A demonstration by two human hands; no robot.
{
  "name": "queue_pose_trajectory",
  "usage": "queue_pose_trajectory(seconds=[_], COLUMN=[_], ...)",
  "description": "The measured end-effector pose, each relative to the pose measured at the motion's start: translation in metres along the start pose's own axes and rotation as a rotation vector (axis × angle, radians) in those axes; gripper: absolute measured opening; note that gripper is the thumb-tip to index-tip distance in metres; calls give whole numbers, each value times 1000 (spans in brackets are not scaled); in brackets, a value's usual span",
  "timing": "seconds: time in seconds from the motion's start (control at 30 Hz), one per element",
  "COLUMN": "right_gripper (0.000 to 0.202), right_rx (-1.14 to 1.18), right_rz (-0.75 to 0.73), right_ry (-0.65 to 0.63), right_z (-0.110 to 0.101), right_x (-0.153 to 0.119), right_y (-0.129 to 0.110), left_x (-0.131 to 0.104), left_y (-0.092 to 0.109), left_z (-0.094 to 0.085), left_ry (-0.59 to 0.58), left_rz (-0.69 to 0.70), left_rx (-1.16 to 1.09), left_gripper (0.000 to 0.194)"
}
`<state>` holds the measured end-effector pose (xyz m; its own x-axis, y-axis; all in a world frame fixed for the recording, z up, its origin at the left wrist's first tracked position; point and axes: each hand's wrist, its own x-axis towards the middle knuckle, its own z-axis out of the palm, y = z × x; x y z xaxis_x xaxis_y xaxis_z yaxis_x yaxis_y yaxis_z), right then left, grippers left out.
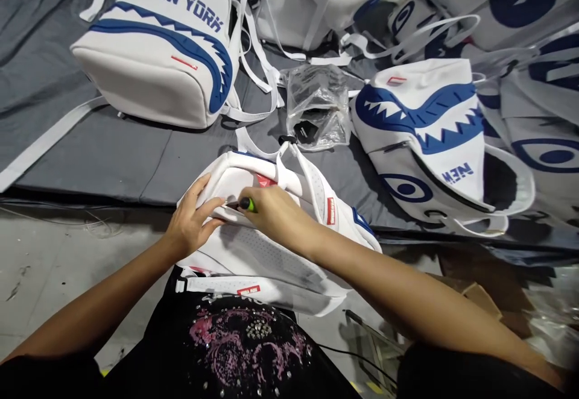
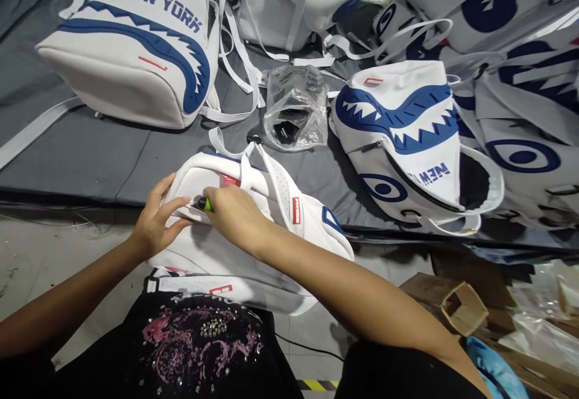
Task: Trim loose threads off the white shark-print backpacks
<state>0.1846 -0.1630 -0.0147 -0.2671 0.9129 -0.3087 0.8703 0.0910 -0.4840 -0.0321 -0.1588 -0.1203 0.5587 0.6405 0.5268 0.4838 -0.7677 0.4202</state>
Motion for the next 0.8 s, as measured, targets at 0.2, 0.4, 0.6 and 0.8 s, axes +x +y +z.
queue_pose_trajectory(seconds=[0.2, 0.4, 0.6, 0.8], right_gripper=[20, 24, 15, 34], right_rx=[-69, -39, -195, -542], right_rz=[-17, -165, -204, -511], right_ry=[-10, -16, -66, 32], right_z=[7, 16, 17, 11], right_x=[-10, 6, 30, 28], right_y=[11, -5, -19, -30], left_x=[-8, -11, -14, -6], left_y=[1, -2, -15, -15], left_z=[3, 6, 12, 1], left_ry=[55, 51, 108, -131], left_rz=[24, -9, -34, -536], left_rx=[-40, -47, -142, -201], left_gripper=[48, 51, 77, 99])
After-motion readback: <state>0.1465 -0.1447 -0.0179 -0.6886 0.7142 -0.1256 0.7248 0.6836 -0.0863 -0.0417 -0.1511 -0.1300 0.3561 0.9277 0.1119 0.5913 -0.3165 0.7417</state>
